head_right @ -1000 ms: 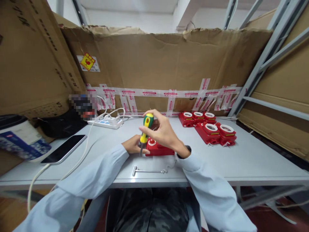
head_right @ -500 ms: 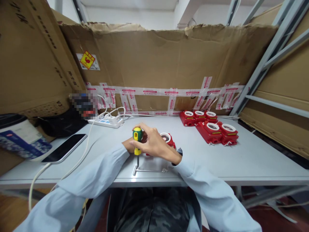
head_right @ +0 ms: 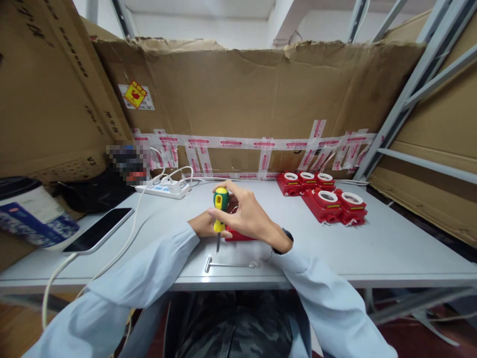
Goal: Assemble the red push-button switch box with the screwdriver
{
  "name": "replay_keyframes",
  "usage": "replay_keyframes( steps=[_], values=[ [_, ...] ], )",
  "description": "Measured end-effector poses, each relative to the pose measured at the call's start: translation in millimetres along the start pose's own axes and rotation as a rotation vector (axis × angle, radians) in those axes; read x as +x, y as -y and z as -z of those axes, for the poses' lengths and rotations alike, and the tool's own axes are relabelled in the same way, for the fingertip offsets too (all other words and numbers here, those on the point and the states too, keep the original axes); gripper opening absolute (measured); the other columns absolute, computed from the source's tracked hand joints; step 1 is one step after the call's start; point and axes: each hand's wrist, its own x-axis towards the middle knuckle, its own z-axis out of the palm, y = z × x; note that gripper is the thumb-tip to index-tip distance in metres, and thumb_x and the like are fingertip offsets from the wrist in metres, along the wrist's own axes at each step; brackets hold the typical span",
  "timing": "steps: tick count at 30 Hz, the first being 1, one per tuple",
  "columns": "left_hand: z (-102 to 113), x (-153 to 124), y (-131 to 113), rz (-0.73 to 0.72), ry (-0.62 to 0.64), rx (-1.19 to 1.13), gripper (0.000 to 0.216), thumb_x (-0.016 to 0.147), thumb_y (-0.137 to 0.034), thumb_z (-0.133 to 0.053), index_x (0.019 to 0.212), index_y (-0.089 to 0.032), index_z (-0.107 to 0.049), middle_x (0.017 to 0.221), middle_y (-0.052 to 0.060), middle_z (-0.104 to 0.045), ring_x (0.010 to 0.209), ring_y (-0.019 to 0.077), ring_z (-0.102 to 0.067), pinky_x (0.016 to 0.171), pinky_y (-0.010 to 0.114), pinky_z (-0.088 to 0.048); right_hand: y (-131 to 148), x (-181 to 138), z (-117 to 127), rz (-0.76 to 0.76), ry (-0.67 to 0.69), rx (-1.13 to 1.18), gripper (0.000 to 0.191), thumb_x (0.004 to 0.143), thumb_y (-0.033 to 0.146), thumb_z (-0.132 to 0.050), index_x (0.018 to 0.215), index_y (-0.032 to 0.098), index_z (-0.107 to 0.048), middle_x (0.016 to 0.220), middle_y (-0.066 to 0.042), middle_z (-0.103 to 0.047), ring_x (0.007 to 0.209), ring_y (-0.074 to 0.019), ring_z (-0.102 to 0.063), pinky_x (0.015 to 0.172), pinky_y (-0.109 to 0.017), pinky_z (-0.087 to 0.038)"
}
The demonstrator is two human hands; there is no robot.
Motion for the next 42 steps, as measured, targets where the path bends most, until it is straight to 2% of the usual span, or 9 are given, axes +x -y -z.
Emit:
replay_keyframes(
  steps=[6,10,25,42],
  values=[
    [4.3,-2.8,-13.3,-0.003,0.032,0.091,0.064,0.061,-0.044,-0.075,0.115,-0.018,-0.053,0.112,0.006,-0.065,0.103,0.0251,-0.059,0.093,0.033,-0.042,6.0,-0.6,25.1,0.033,-0.213,0.010,0.034,0.072,0.030,-0.068,0.100,0.022,-0.051,0.074,0.003,-0.053,0.063,-0.0117,-0.059,0.053,-0.022,-0.050],
    [4.6,-3.1,-14.6,0.007,0.043,0.082,0.063,0.061,-0.044,-0.075,0.114,-0.019,-0.052,0.114,0.006,-0.064,0.103,0.0243,-0.059,0.093,0.031,-0.042,2.2,1.1,29.9,0.047,-0.285,-0.015,0.034,0.071,0.030,-0.068,0.099,0.022,-0.051,0.073,0.004,-0.052,0.063,-0.0111,-0.058,0.054,-0.022,-0.050],
    [3.3,-2.7,-11.2,-0.007,0.037,0.066,0.064,0.061,-0.043,-0.076,0.114,-0.018,-0.052,0.114,0.007,-0.064,0.107,0.0242,-0.058,0.095,0.031,-0.040,-8.1,4.9,25.4,0.074,-0.292,-0.048,0.033,0.072,0.027,-0.067,0.100,0.021,-0.050,0.074,0.004,-0.054,0.064,-0.0112,-0.059,0.057,-0.022,-0.051],
    [4.4,-3.3,-17.1,0.027,0.039,0.111,0.068,0.061,-0.043,-0.076,0.118,-0.015,-0.051,0.115,0.009,-0.063,0.105,0.0261,-0.058,0.094,0.034,-0.041,-8.4,6.0,19.4,0.029,-0.221,-0.091,0.035,0.072,0.026,-0.066,0.103,0.021,-0.049,0.073,0.003,-0.055,0.061,-0.0115,-0.059,0.055,-0.022,-0.050]
  ],
)
